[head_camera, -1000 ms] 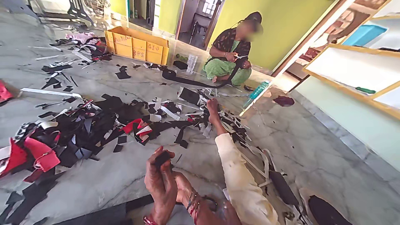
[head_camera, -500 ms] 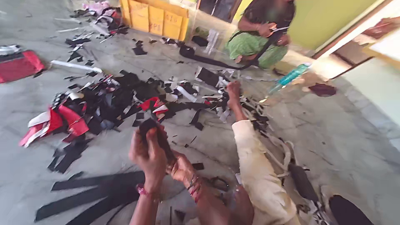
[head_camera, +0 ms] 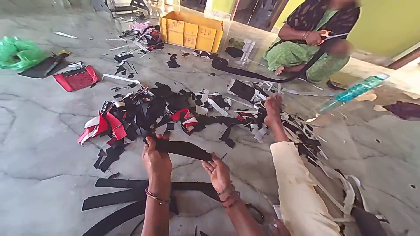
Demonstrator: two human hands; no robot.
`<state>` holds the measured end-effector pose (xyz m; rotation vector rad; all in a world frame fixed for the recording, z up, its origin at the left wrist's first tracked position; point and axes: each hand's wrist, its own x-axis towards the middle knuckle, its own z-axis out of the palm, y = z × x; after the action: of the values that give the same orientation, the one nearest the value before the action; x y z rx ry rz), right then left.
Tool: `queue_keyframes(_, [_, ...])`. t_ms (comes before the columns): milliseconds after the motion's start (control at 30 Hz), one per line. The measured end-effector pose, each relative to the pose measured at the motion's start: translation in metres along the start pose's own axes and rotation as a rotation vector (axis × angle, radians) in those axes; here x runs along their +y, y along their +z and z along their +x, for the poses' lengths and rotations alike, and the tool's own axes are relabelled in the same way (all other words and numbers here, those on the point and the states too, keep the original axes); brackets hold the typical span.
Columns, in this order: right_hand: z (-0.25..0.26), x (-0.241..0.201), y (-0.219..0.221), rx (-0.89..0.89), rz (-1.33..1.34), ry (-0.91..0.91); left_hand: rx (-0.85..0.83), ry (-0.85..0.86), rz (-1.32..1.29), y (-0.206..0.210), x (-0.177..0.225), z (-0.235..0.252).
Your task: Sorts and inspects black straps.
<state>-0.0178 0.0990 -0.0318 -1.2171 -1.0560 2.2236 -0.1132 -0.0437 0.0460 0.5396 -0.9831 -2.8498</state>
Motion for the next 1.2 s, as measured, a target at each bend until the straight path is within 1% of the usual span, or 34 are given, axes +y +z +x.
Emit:
queue_keyframes(100, [-0.002,-0.009,-0.001,0.011,-0.025,-0.065,0.023,-0.044,-0.085,0.000,-0.003,0.001])
queue_keyframes(167, [-0.005,-0.008,-0.002,0.010,-0.025,-0.082,0.041,-0.030,-0.119,0.002,-0.002,-0.001])
queue_keyframes(233, [-0.011,-0.005,0.000,0.004,-0.011,-0.079,0.050,0.020,-0.135,0.002,0.001,0.000])
queue_keyframes(333, [-0.018,0.001,0.007,-0.011,0.023,-0.020,0.045,0.140,-0.112,0.002,0.007,-0.002])
queue_keyframes(467, [-0.016,0.001,0.019,-0.021,0.100,0.094,-0.075,0.366,-0.047,0.003,0.009,-0.009])
queue_keyframes(567, [-0.015,-0.010,0.027,-0.048,0.138,0.145,-0.175,0.503,-0.013,0.006,0.010,-0.016])
queue_keyframes(700, [-0.015,-0.025,0.032,-0.076,0.154,0.190,-0.311,0.616,0.013,0.010,0.013,-0.030])
queue_keyframes(833, [-0.011,-0.031,0.033,-0.091,0.143,0.231,-0.436,0.632,0.028,0.013,0.009,-0.044])
queue_keyframes(1033, [0.000,-0.027,0.019,-0.087,0.159,0.250,-0.477,0.591,0.054,0.017,-0.009,-0.055])
queue_keyframes(1200, [0.004,-0.017,0.007,-0.091,0.154,0.261,-0.525,0.595,0.080,0.021,-0.024,-0.066])
